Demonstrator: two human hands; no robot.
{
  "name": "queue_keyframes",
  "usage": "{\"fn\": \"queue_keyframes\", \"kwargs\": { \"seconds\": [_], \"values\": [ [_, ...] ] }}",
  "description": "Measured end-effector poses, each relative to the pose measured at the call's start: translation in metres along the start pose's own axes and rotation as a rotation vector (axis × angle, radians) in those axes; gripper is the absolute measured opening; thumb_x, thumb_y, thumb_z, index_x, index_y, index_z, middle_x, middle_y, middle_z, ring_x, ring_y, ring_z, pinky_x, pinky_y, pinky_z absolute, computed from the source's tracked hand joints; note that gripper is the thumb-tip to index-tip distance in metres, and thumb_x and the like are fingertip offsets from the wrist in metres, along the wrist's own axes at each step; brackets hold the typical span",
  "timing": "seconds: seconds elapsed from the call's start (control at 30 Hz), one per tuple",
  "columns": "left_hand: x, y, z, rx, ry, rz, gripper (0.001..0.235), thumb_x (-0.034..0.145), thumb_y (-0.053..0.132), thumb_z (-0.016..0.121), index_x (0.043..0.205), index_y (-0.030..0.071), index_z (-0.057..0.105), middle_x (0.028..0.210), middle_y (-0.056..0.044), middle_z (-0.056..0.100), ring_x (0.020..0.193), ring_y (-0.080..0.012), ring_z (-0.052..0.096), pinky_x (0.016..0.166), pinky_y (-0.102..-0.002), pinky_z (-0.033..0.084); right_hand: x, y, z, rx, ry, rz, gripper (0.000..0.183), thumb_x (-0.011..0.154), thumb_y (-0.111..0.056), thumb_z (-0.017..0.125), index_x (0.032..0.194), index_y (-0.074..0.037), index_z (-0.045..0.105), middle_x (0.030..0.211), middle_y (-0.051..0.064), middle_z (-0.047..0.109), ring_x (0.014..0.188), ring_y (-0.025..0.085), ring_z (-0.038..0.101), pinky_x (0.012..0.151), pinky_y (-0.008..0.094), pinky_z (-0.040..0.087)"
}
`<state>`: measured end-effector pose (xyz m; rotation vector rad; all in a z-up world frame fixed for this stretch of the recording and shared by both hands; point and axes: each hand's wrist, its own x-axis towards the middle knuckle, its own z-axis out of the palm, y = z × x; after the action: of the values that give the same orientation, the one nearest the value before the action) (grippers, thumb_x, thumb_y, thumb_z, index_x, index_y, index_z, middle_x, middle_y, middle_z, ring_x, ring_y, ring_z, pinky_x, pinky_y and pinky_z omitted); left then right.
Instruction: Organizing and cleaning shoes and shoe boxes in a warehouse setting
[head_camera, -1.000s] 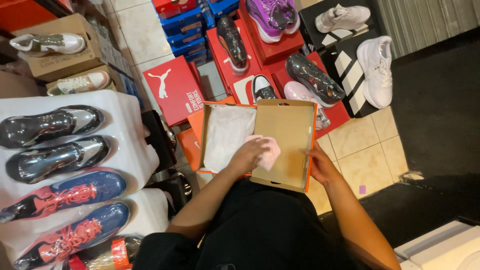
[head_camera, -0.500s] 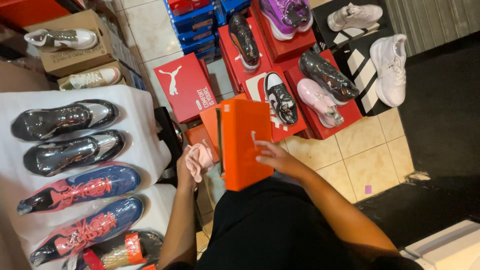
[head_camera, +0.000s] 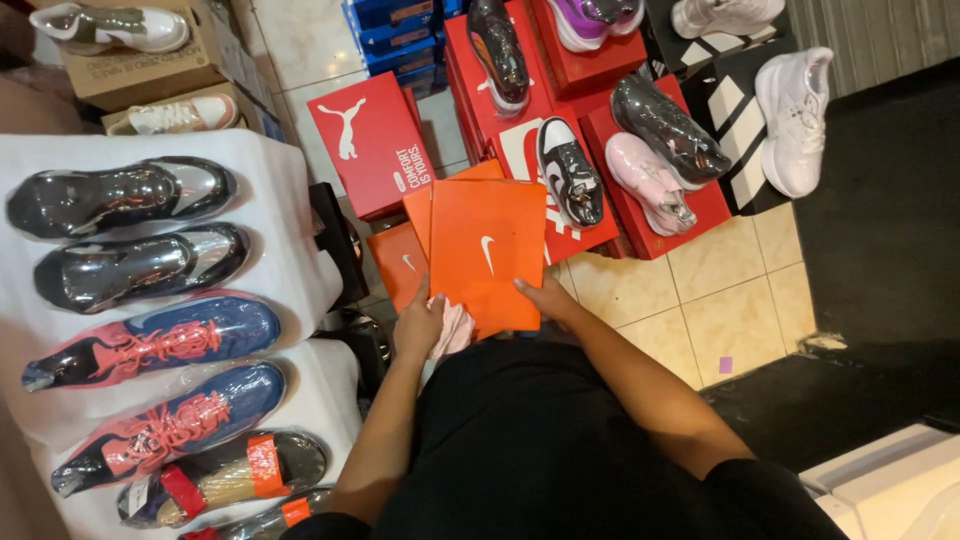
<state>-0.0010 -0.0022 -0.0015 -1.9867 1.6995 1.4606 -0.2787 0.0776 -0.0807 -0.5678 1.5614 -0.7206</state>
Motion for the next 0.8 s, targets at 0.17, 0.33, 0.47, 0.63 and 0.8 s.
{"fn": "queue_keyframes", "kwargs": {
  "seconds": [0.17,0.33,0.47,0.63,0.8],
  "values": [
    [-0.006,0.010,-0.013,-0.060,-0.033,-0.006,0.061,0.102,0.050,0.044,0.159,0.030,0.035,0.140,-0.021,0.062,0.132,-0.0445,0.054,0.110,-0.055,0.044,0.010,-0.007,-0.027,-0.316,0.129,-0.101,0.065,0.090,-0.045,0.074,0.137,-0.002,0.056,0.124,0.025,0.065,0.111,0.044,0.066,0.084,0.054,0.058],
    [0.010,-0.006,0.014,-0.138,0.005,-0.038,0.059,0.101,0.048,0.047,0.157,0.030,0.040,0.140,-0.017,0.063,0.135,-0.0415,0.053,0.113,-0.054,0.042,-0.021,-0.105,-0.132,-0.652,0.637,-0.626,0.041,0.084,-0.011,0.077,0.121,0.001,0.065,0.113,0.026,0.064,0.112,0.045,0.062,0.098,0.054,0.050],
    [0.028,-0.021,0.052,-0.186,0.062,-0.094,0.057,0.100,0.052,0.050,0.154,0.034,0.044,0.138,-0.012,0.065,0.131,-0.0368,0.057,0.110,-0.051,0.045,0.007,-0.109,-0.207,-0.916,0.732,-0.244,0.072,0.084,-0.030,0.078,0.146,-0.008,0.051,0.151,0.023,0.041,0.134,0.049,0.045,0.107,0.064,0.042],
    [0.009,-0.005,0.069,-0.236,0.085,-0.137,0.060,0.101,0.049,0.049,0.156,0.024,0.044,0.140,-0.016,0.063,0.135,-0.0383,0.054,0.112,-0.052,0.043,0.037,-0.088,-0.231,-1.123,0.483,-0.029,0.086,0.086,-0.042,0.073,0.157,-0.017,0.032,0.150,0.014,0.042,0.134,0.041,0.049,0.104,0.063,0.049],
    [0.001,0.008,0.065,-0.262,0.028,-0.158,0.061,0.101,0.051,0.047,0.157,0.027,0.040,0.144,-0.015,0.060,0.136,-0.0375,0.053,0.112,-0.053,0.042,0.054,-0.080,-0.248,-1.038,0.563,-0.073,0.067,0.087,-0.047,0.071,0.143,-0.017,0.053,0.126,0.015,0.057,0.118,0.042,0.061,0.086,0.064,0.054]
  ]
}}
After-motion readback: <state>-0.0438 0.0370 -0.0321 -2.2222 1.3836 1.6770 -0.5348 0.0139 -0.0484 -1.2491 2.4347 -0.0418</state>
